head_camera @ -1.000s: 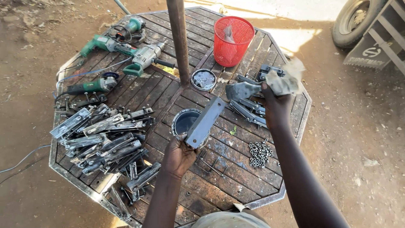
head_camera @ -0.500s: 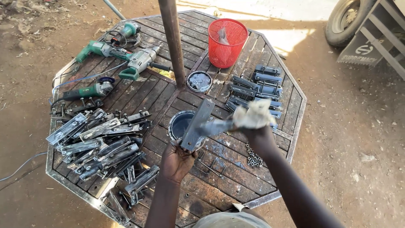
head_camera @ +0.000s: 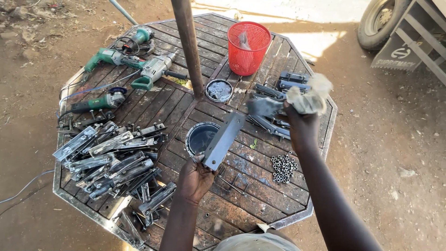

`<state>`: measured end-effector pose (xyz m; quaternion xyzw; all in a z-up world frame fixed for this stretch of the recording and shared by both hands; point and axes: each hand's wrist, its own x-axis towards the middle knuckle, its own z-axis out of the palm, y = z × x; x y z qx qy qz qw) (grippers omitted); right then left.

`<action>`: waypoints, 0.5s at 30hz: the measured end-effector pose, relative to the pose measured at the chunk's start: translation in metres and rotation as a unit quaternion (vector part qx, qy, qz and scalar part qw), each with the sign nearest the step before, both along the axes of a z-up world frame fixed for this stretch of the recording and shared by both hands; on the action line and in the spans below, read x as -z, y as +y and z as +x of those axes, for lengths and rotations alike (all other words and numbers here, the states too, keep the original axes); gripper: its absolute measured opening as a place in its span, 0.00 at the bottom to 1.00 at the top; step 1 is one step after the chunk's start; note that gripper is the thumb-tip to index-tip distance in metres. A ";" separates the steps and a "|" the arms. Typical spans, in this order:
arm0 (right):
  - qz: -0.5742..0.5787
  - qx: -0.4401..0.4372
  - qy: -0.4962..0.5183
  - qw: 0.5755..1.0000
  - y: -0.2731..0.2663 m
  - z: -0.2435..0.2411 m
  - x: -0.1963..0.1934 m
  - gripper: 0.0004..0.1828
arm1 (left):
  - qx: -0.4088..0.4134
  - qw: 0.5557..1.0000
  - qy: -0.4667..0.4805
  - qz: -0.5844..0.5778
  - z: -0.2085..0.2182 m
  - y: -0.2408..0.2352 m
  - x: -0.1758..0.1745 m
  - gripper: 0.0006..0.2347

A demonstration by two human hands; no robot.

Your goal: Applying sealant to metal components using a small spreader tool on a workbench.

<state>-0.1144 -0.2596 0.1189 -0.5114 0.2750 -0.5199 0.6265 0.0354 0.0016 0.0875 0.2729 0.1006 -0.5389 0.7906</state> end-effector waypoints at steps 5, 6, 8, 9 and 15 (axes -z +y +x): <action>0.064 -0.053 -0.094 0.992 0.019 0.004 -0.017 0.07 | 0.000 1.000 -0.005 0.005 0.005 -0.001 0.013 0.05; 0.096 -0.091 -0.115 0.985 0.028 0.006 -0.025 0.05 | -0.002 1.000 -0.004 0.005 0.005 -0.002 0.019 0.05; 0.085 -0.062 -0.101 0.989 0.022 0.007 -0.013 0.05 | -0.004 1.000 -0.003 0.006 0.004 -0.002 0.018 0.05; 0.076 -0.037 -0.086 0.993 0.020 0.009 -0.007 0.05 | -0.009 1.000 -0.002 0.009 0.003 0.000 0.018 0.05; 0.118 -0.078 -0.177 0.974 0.034 0.007 -0.012 0.03 | -0.035 0.999 0.035 0.000 0.004 0.005 0.026 0.05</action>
